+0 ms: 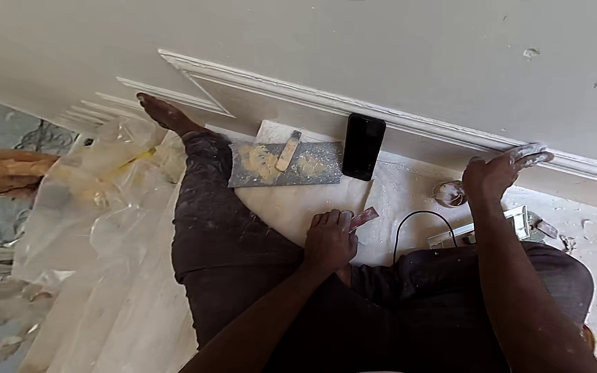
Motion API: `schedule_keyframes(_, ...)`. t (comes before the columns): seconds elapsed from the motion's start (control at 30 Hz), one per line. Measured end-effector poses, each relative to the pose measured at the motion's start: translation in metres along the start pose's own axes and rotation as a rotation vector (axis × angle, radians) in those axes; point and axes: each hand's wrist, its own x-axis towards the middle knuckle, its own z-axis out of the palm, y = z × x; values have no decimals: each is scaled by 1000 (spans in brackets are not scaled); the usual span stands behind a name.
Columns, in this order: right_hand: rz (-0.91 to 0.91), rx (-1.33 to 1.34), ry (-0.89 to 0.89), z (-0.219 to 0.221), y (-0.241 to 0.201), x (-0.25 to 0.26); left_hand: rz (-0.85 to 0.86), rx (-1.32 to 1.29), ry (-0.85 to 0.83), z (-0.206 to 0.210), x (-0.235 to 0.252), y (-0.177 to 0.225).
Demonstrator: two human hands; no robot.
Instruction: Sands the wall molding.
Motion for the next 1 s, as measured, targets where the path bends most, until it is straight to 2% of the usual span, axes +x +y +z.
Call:
schedule_keyframes(0.2,-300,-36,-226,-1,-6,-40,-12,13,-60,-7,-1,1)
schedule_keyframes(0.27,-381,68,-224,-4,4,-50,-12,3,-54,-10,-1,0)
schedule_keyframes(0.37,-249,207,-134,-22,17,-43,-15,-17,-22,-9,-4,-2)
schedule_keyframes(0.47,-63,262,9,-35,40,6,-16,-3,-17,-9,-6,-3)
schedule_keyframes(0.6,43,270,107,-32,57,50,-13,7,-32,-10,-3,-3)
schedule_keyframes(0.87,76,-82,-19,-6,28,19,-29,16,-74,-2,3,1)
schedule_keyframes(1.0,-65,-78,-60,3,16,-2,-29,36,-90,-3,4,3)
